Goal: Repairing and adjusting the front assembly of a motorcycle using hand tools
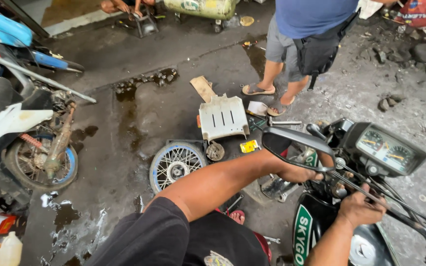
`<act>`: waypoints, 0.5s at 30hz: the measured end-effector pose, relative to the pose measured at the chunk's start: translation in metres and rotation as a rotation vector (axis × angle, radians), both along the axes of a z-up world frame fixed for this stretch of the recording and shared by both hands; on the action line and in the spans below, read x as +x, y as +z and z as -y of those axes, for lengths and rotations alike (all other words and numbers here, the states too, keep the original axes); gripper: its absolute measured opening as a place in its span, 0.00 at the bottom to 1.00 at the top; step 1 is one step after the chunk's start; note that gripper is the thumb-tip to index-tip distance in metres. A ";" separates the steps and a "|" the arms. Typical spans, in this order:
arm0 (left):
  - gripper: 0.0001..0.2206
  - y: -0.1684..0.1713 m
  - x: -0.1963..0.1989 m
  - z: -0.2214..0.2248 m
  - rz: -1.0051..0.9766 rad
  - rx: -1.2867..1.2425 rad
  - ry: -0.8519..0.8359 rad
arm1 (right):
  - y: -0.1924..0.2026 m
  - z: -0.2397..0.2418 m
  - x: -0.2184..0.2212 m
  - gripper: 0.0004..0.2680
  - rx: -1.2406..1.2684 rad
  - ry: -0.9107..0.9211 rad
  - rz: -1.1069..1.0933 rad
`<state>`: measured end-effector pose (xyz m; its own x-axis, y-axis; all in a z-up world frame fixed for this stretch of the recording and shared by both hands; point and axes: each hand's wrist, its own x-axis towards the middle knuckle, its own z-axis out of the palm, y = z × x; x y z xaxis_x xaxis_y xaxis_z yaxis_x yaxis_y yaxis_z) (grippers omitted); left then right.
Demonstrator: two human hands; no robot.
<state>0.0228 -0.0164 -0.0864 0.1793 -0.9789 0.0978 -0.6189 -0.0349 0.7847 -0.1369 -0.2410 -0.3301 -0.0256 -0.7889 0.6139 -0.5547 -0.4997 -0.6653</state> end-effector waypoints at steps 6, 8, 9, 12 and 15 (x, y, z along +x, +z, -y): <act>0.09 0.019 0.006 -0.010 0.040 -0.114 -0.016 | 0.020 -0.019 0.000 0.15 0.080 0.212 0.147; 0.12 0.022 0.002 -0.014 -0.018 -0.095 0.108 | 0.003 -0.003 0.004 0.13 -0.016 0.050 -0.075; 0.12 -0.008 -0.002 -0.002 -0.025 -0.094 0.109 | 0.025 -0.014 -0.008 0.13 -0.015 0.050 -0.083; 0.44 -0.061 0.004 0.023 -0.260 0.590 0.018 | 0.084 -0.038 -0.016 0.13 -0.003 0.001 -0.623; 0.38 -0.101 0.011 0.034 -0.161 0.447 -0.002 | 0.111 -0.047 -0.013 0.14 0.091 0.059 -0.743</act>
<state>0.0336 -0.0507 -0.1870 0.1558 -0.9191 -0.3619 -0.4909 -0.3900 0.7791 -0.1503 -0.1936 -0.2188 0.4138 -0.8247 0.3855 -0.8479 -0.5033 -0.1667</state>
